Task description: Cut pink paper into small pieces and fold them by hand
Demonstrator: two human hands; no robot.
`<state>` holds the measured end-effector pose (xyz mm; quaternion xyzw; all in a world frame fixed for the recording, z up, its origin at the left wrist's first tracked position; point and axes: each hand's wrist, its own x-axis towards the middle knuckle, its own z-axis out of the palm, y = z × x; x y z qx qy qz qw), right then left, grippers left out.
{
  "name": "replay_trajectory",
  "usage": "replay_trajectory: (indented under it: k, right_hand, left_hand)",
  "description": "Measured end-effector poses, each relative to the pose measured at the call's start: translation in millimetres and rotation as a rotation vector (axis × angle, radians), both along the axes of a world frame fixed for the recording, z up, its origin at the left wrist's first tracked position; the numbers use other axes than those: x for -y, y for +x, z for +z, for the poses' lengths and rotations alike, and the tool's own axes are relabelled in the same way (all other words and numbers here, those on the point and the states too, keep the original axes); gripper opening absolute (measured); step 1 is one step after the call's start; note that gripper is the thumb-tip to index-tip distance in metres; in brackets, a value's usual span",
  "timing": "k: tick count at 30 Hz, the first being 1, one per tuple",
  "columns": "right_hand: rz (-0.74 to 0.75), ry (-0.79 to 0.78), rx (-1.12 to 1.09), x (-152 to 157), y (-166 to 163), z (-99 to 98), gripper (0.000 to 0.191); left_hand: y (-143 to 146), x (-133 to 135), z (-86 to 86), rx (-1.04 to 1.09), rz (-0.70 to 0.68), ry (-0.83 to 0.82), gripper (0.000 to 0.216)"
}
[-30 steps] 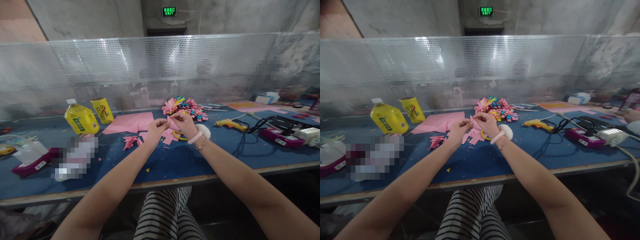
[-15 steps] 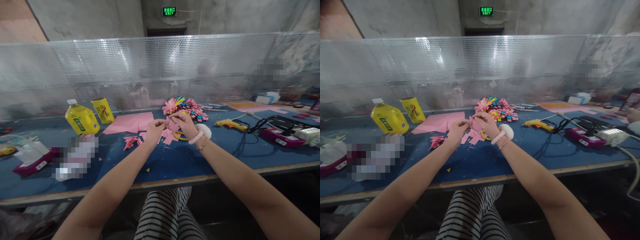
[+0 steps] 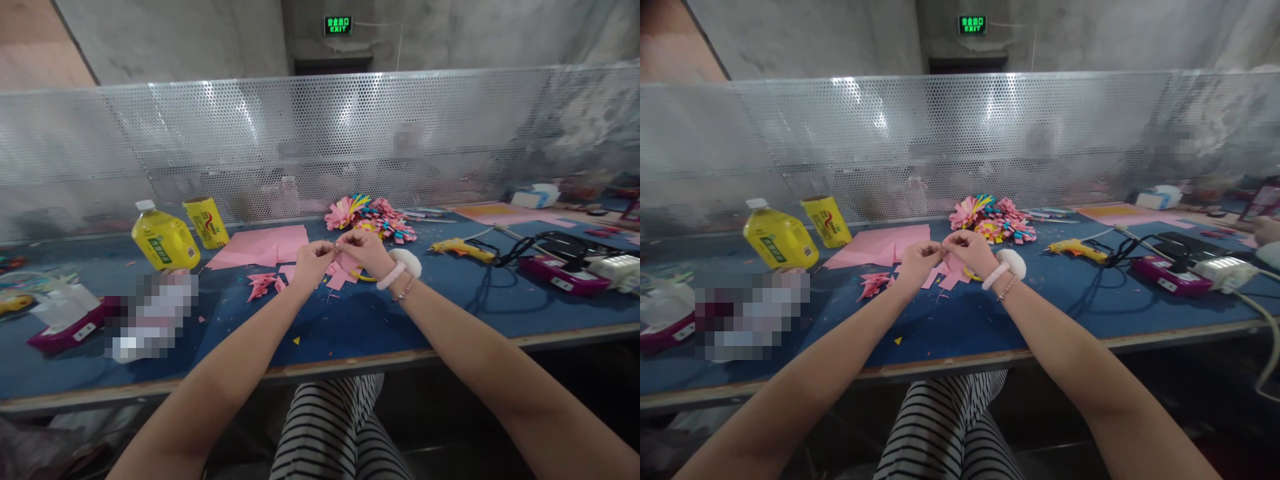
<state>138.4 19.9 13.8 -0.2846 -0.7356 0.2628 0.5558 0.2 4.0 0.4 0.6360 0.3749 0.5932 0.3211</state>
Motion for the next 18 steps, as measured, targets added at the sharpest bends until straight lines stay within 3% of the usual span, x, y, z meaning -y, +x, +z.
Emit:
replay_trajectory:
  k: [8, 14, 18]
  right_hand:
    - [0.002, -0.21, -0.177, -4.0, -3.6, -5.6, 0.012]
    - [0.009, -0.267, -0.507, -9.6, 8.6, 3.6, 0.015]
    - [0.029, -0.324, -0.365, -9.5, 14.9, 6.8, 0.018]
  left_hand:
    - [5.0, 7.1, 2.7, -0.018, -0.075, -0.05, 0.008]
    - [5.9, 10.4, 4.6, 0.012, -0.053, -0.065, 0.008]
    - [3.2, 9.8, 7.6, 0.092, -0.028, -0.073, 0.011]
